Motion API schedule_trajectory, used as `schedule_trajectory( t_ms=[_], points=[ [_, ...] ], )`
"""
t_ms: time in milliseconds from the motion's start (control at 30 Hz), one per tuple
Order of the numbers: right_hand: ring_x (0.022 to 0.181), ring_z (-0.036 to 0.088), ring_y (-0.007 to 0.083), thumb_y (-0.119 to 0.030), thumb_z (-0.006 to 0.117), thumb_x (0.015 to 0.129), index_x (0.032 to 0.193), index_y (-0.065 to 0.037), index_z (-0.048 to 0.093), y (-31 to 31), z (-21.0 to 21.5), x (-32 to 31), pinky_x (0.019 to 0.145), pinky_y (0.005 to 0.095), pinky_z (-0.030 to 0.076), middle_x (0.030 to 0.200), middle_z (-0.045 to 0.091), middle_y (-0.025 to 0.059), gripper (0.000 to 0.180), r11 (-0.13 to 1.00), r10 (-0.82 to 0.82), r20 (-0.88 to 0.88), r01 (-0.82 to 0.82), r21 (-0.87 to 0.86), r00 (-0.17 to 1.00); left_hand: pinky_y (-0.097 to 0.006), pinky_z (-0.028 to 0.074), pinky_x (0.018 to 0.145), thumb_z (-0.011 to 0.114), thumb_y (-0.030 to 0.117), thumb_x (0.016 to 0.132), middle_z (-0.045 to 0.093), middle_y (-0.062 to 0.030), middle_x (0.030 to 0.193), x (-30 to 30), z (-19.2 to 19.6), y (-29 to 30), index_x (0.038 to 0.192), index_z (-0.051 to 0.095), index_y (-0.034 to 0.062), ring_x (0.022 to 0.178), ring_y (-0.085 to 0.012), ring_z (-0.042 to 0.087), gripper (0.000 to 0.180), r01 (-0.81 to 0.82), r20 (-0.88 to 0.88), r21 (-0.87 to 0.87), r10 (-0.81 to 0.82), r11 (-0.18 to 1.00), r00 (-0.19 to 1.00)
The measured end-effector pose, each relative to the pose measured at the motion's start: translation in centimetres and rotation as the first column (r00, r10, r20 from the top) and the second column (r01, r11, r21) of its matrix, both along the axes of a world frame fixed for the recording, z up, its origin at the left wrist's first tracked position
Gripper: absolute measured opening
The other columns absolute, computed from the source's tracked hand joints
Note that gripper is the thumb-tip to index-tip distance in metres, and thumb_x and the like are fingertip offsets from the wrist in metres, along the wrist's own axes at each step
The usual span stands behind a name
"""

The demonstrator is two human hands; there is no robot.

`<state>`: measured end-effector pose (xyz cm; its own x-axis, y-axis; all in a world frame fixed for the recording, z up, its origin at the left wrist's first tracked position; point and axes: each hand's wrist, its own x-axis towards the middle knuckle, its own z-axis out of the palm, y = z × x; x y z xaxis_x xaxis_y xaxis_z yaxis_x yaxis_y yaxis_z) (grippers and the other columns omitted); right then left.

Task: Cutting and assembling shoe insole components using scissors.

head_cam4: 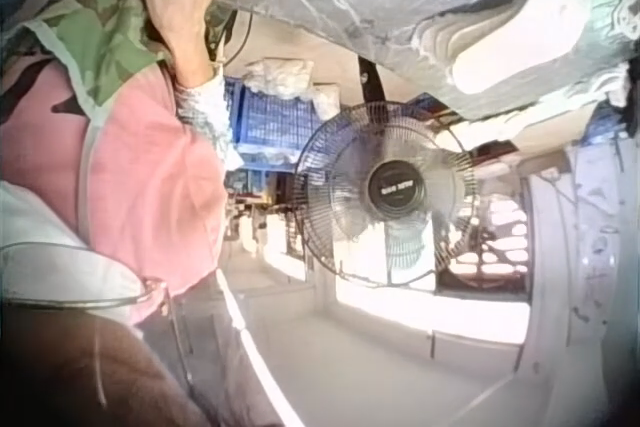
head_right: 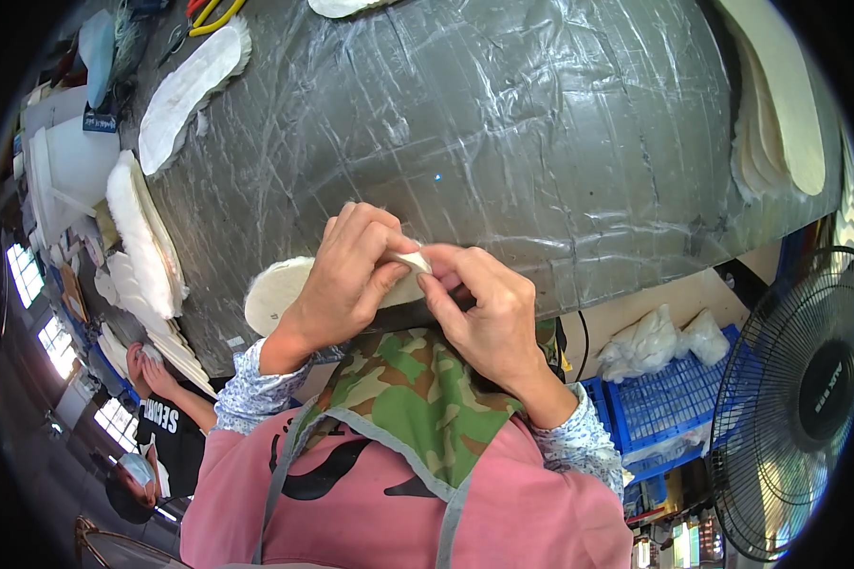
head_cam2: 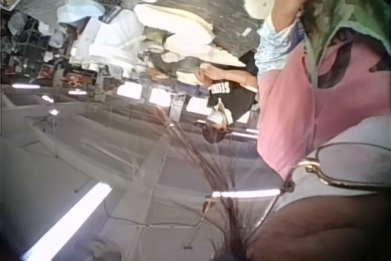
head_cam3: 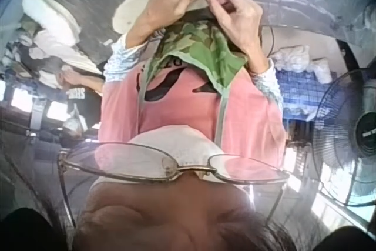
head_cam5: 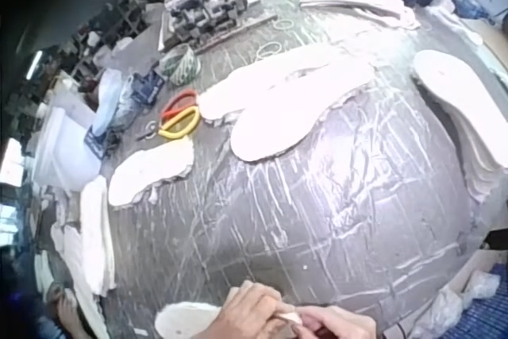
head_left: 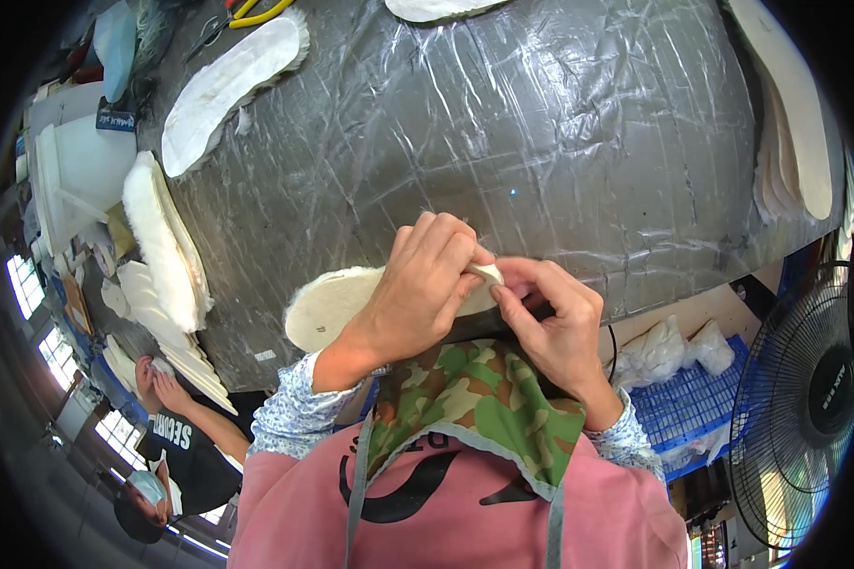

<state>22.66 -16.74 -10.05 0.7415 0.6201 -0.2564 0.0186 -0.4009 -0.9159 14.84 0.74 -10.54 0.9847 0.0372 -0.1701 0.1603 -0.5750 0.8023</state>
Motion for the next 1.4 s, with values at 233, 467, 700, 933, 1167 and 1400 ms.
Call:
schedule_trajectory(
  t_ms=[233,467,700,933,1167,1400],
  points=[
    [0.065,0.067,0.0159,-0.002,0.076,0.078,0.100,-0.002,0.069,0.1,-0.4,0.0,0.057,0.0279,0.054,0.080,0.068,0.0076,0.023,0.999,0.028,-0.025,-0.029,-0.041,0.999,-0.038,0.035,0.076,0.061,0.011,0.085,0.053,-0.0082,0.092,0.5,0.4,0.2,0.100,0.057,0.0066,0.088,-0.0273,0.051,0.016,-0.075,-0.028,-0.109,0.072,0.991,0.997],
    [0.058,0.063,0.0155,-0.005,0.075,0.081,0.099,-0.004,0.067,0.7,0.1,0.0,0.054,0.0285,0.050,0.072,0.065,0.0055,0.020,0.996,0.023,-0.013,-0.024,-0.083,1.000,-0.039,0.035,0.076,0.059,0.009,0.087,0.053,-0.0087,0.093,0.2,-0.3,0.2,0.096,0.058,0.0054,0.088,-0.0278,0.051,0.010,-0.043,0.012,-0.063,0.043,0.997,0.999],
    [0.060,0.065,0.0226,-0.007,0.072,0.084,0.092,-0.002,0.067,0.6,-0.7,-0.3,0.055,0.0320,0.050,0.075,0.067,0.0104,0.010,0.995,0.052,0.110,-0.042,-0.088,0.993,-0.040,0.037,0.085,0.059,0.006,0.084,0.055,-0.0125,0.106,-1.3,0.2,0.2,0.110,0.057,0.0034,0.098,-0.0297,0.051,0.026,-0.305,0.062,-0.006,0.304,0.952,0.950],
    [0.066,0.065,0.0283,-0.003,0.068,0.087,0.093,-0.003,0.069,0.4,-0.6,0.6,0.059,0.0367,0.050,0.076,0.065,0.0124,0.007,0.990,0.126,0.318,-0.097,-0.103,0.940,-0.050,0.030,0.107,0.062,0.009,0.081,0.052,-0.0153,0.130,-8.2,0.6,-0.9,0.115,0.056,0.0045,0.125,-0.0366,0.046,0.035,-0.316,0.248,0.331,0.241,0.889,0.938],
    [0.099,0.058,0.0279,-0.010,0.075,0.077,0.108,-0.010,0.068,2.9,0.0,0.0,0.085,0.0396,0.045,0.109,0.063,0.0076,0.032,0.916,0.383,0.611,-0.369,-0.156,0.693,-0.054,0.023,0.114,0.066,0.016,0.082,0.045,-0.0160,0.142,-10.3,-0.5,-3.0,0.130,0.049,0.0044,0.136,-0.0350,0.039,0.052,-0.327,0.208,0.380,0.265,0.865,0.942],
    [0.117,0.052,0.0286,-0.008,0.065,0.084,0.122,-0.013,0.065,1.8,-1.0,-1.4,0.103,0.0431,0.033,0.125,0.058,0.0079,0.038,0.883,0.459,0.665,-0.381,-0.273,0.589,-0.050,0.013,0.120,0.061,0.040,0.088,0.026,-0.0107,0.160,-12.7,-1.3,-2.3,0.152,0.032,0.0077,0.149,-0.0294,0.019,0.077,-0.295,0.174,0.514,0.239,0.806,0.955]
  ],
)
